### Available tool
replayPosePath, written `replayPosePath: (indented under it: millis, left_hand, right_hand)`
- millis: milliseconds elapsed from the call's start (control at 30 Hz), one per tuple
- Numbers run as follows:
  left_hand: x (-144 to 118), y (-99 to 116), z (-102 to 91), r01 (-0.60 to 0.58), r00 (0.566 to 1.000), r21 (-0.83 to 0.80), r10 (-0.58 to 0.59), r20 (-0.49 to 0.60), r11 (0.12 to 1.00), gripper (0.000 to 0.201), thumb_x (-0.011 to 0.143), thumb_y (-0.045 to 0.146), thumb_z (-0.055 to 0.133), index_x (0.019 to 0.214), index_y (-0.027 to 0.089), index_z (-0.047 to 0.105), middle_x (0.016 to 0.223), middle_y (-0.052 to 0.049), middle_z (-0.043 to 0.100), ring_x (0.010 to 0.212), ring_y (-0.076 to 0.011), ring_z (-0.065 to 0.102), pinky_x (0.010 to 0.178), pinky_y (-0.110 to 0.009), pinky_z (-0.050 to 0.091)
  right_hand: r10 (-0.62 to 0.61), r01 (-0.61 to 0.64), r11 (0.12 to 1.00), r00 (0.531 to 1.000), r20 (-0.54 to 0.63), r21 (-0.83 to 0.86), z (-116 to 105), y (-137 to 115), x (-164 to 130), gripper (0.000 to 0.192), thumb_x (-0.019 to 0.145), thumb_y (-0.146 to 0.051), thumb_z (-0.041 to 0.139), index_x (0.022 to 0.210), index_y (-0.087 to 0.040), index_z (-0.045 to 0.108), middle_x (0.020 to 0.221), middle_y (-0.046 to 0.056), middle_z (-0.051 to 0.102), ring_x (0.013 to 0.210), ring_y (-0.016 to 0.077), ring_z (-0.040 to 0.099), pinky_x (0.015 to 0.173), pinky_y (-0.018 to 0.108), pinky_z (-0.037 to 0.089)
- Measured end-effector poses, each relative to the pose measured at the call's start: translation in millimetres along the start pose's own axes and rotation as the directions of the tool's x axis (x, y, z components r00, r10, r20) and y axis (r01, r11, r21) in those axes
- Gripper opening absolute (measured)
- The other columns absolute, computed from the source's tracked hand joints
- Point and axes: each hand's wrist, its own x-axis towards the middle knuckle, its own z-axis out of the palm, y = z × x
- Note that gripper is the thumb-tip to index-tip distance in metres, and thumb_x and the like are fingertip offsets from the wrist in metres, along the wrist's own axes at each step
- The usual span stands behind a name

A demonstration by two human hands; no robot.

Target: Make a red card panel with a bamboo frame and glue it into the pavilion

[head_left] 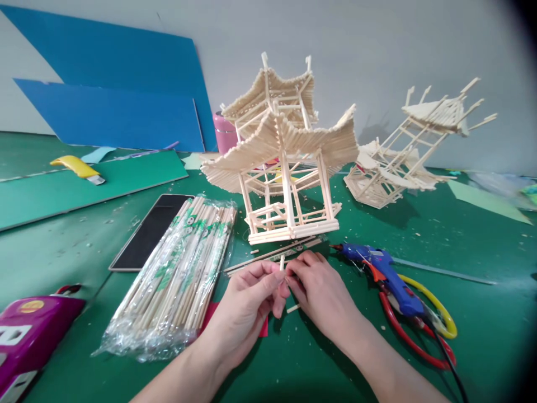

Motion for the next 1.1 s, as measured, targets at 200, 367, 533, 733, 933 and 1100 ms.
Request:
replayPosePath:
  millis: [200, 367, 533, 733, 933, 1100]
  left_hand:
    - [-0.6, 0.2, 2.0, 0.023, 1.000, 0.016, -0.024, 0.015, 1.000, 0.016, 0.080, 0.022, 0.056, 0.067, 0.012, 0.057, 0.054, 0.000, 0.059, 0.038, -0.0041, 0.045, 0.043, -0.016, 0.031]
    - [-0.4, 0.2, 2.9, 0.023, 1.000, 0.014, -0.023, -0.010, 1.000, 0.014, 0.078, 0.024, 0.058, 0.069, 0.013, 0.058, 0.053, 0.000, 0.060, 0.037, -0.0053, 0.045, 0.040, -0.017, 0.030]
    - [1.2, -0.1, 2.5, 0.037, 0.999, 0.042, -0.037, -0.010, 0.998, 0.013, 0.078, 0.024, 0.058, 0.070, 0.013, 0.058, 0.053, 0.000, 0.061, 0.037, -0.0057, 0.045, 0.040, -0.018, 0.029]
    - [1.9, -2.3, 0.9, 0.030, 0.999, 0.115, -0.032, 0.014, 0.993, 0.014, 0.077, 0.024, 0.059, 0.068, 0.013, 0.058, 0.053, 0.000, 0.061, 0.039, -0.0043, 0.045, 0.042, -0.016, 0.028]
    - [1.2, -3.6, 0.2, 0.030, 1.000, 0.185, -0.030, -0.002, 0.982, 0.014, 0.077, 0.026, 0.060, 0.070, 0.013, 0.058, 0.052, 0.001, 0.059, 0.040, -0.0035, 0.043, 0.043, -0.016, 0.028]
    - [1.6, -5.0, -1.6, 0.035, 0.999, 0.199, -0.035, -0.001, 0.979, 0.014, 0.076, 0.027, 0.060, 0.071, 0.014, 0.058, 0.053, 0.001, 0.059, 0.040, -0.0039, 0.044, 0.043, -0.016, 0.028]
  right_hand:
    - [-0.006, 0.006, 1.000, 1.000, 0.002, 0.013, 3.6, -0.7, 1.1, 0.014, 0.081, -0.014, 0.049, 0.071, -0.018, 0.058, 0.081, 0.007, 0.057, 0.077, 0.0229, 0.053, 0.066, 0.035, 0.045]
    - [0.023, -0.017, 0.996, 0.998, -0.062, 0.085, 0.2, 6.1, -1.9, 0.016, 0.085, -0.017, 0.044, 0.074, -0.018, 0.055, 0.075, 0.006, 0.059, 0.074, 0.0217, 0.054, 0.066, 0.035, 0.045]
    - [0.106, -0.048, 0.884, 0.989, -0.100, 0.466, -13.0, 12.0, -8.8, 0.013, 0.089, -0.024, 0.041, 0.084, -0.019, 0.052, 0.073, 0.001, 0.059, 0.065, 0.0135, 0.056, 0.059, 0.024, 0.046]
    - [0.121, -0.035, 0.696, 0.990, -0.070, 0.717, -17.6, 12.6, -13.5, 0.008, 0.085, -0.025, 0.049, 0.087, -0.022, 0.057, 0.076, -0.002, 0.060, 0.066, 0.0110, 0.056, 0.059, 0.020, 0.045]
    - [0.081, 0.044, 0.738, 0.985, -0.154, 0.673, -20.3, 13.2, -12.8, 0.010, 0.084, -0.018, 0.050, 0.084, -0.022, 0.059, 0.080, -0.001, 0.059, 0.073, 0.0116, 0.057, 0.065, 0.021, 0.045]
    - [0.072, 0.067, 0.763, 0.980, -0.187, 0.643, -19.4, 13.1, -13.2, 0.009, 0.084, -0.017, 0.050, 0.084, -0.021, 0.059, 0.080, -0.001, 0.060, 0.072, 0.0119, 0.056, 0.064, 0.021, 0.045]
